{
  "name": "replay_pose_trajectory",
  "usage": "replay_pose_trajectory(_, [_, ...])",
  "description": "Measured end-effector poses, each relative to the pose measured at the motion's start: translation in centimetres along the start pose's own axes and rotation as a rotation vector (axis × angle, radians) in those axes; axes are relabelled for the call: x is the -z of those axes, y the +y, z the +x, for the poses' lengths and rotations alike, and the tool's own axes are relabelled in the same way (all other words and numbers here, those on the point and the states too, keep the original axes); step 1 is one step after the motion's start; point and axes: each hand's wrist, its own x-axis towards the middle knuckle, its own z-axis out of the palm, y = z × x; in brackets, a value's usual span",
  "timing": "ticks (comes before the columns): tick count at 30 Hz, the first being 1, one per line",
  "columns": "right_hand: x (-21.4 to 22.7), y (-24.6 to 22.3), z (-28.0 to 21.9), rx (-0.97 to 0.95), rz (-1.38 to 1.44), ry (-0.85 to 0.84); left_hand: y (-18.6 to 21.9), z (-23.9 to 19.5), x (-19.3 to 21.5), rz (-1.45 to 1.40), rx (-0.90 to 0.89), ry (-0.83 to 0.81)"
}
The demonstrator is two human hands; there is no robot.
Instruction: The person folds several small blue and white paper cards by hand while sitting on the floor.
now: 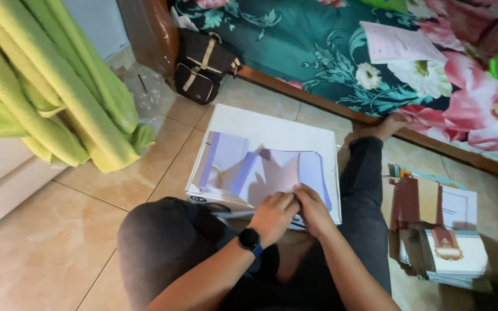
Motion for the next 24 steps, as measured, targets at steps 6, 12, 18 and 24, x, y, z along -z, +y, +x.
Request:
replay_pose_trajectory(6, [8.2, 3.4, 6.1, 0.244, -0.546, 0.232, -1.6, 0.5, 0.8, -0.253, 0.056, 0.017])
replay_pose_trajectory(12, [8.8, 4.5, 6.5, 0.248, -0.585, 0.295, -4.5, -1.4, -1.7, -0.066, 0.203, -0.091])
replay_pose_trajectory(18, [6.1, 2.0, 3.3, 0.455, -0.808, 0.406, -4.3, -3.7, -4.9, -0.151, 0.493, -0.43])
replay_pose_trajectory(24, [6.3, 4.3, 5.0, 0.395, -0.975, 0.274, -3.5, -3.6, -4.8, -0.183, 0.568, -0.462])
